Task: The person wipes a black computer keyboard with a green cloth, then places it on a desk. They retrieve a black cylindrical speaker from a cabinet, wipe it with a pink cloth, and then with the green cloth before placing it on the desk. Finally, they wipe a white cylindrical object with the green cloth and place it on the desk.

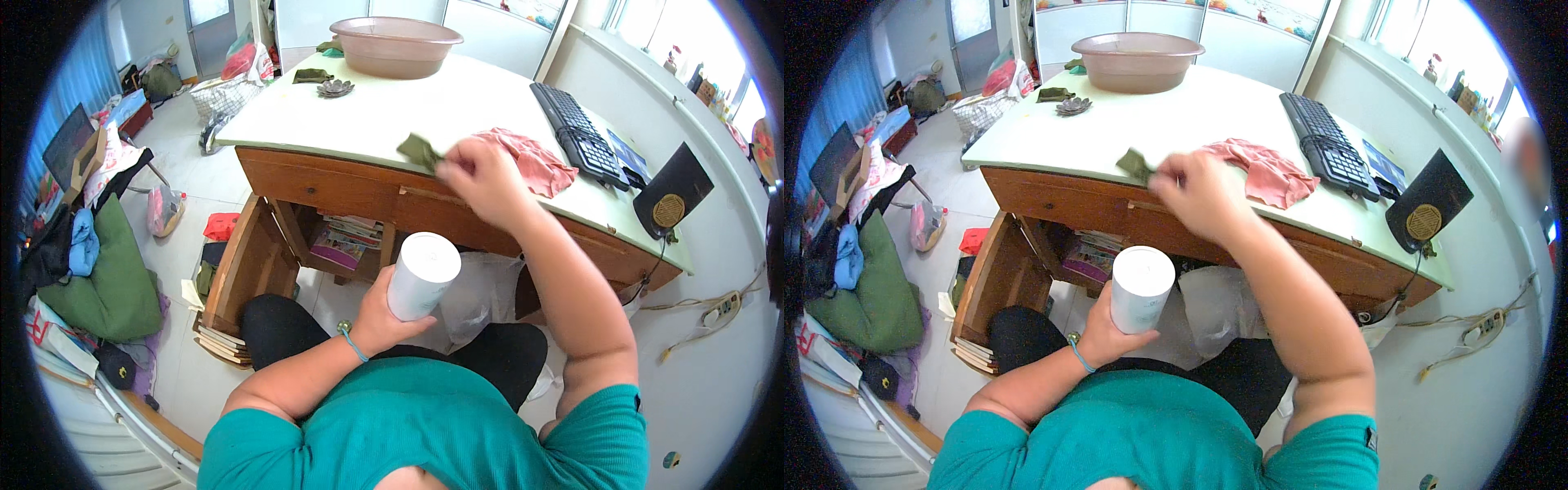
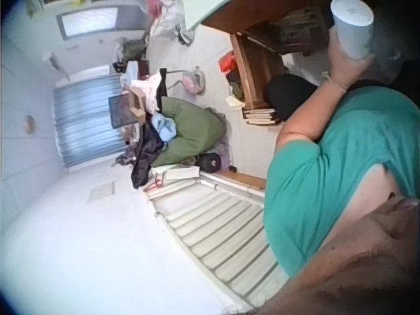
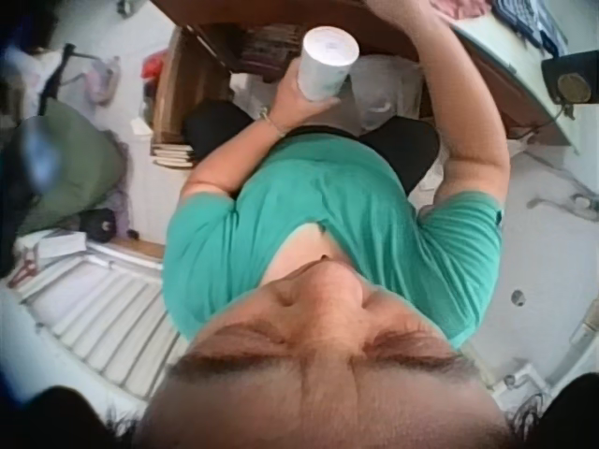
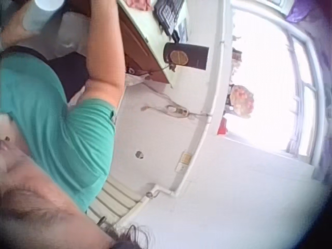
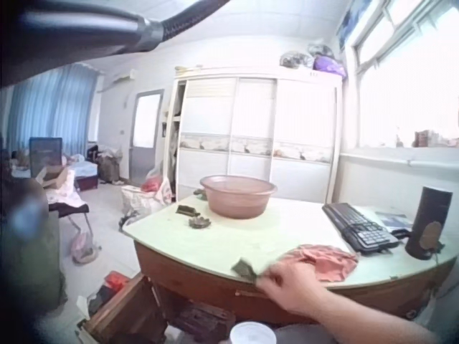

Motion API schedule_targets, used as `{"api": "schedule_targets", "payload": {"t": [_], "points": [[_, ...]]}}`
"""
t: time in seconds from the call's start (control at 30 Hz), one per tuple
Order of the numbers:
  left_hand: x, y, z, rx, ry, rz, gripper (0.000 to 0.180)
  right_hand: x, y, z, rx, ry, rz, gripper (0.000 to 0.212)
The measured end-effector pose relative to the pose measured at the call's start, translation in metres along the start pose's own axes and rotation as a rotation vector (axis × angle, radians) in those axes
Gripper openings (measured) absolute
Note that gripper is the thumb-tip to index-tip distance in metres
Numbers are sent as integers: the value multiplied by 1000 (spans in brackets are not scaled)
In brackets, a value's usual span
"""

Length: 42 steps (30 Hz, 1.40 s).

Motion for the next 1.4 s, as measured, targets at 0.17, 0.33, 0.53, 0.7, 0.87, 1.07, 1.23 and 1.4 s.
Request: {"api": "schedule_targets", "payload": {"t": [0.17, 0.33, 0.53, 0.7, 0.87, 1.07, 1.23, 1.4], "points": [[-4, 3, -10, 198, 103, -31, 80, -94, 17, -12, 36, 116, 134, 24], [-8, -2, -17, 202, 138, -134, 76, -117, 23, -15, 112, 215, 114, 20], [-19, 3, -36, 163, 280, -54, 71, -133, -23, -6, -46, 178, -101, 20], [-18, 4, -31, 188, 240, -135, 69, -151, 3, -5, 129, 249, -51, 20], [-25, -1, -39, 225, 328, -107, 69, -154, -27, -1, -157, 104, -65, 20], [-26, -2, -33, 255, 318, -192, 71, -170, 5, 3, 164, 220, -18, 20], [-22, -8, -32, 82, 296, -37, 75, -185, -51, 51, -79, -207, -250, 23], [-31, -25, -56, 61, 378, -39, 79, -221, -33, -1, 776, -415, -317, 43]]}}
Point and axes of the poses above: each hand's wrist, its own x-axis towards the middle knuckle, its own z-axis out of the back of the hand, y = z × x, the point moved 7 cm from there along x, towards the middle knuckle, and after that the axes turned 13 degrees about -y, right-handed, at the moved point
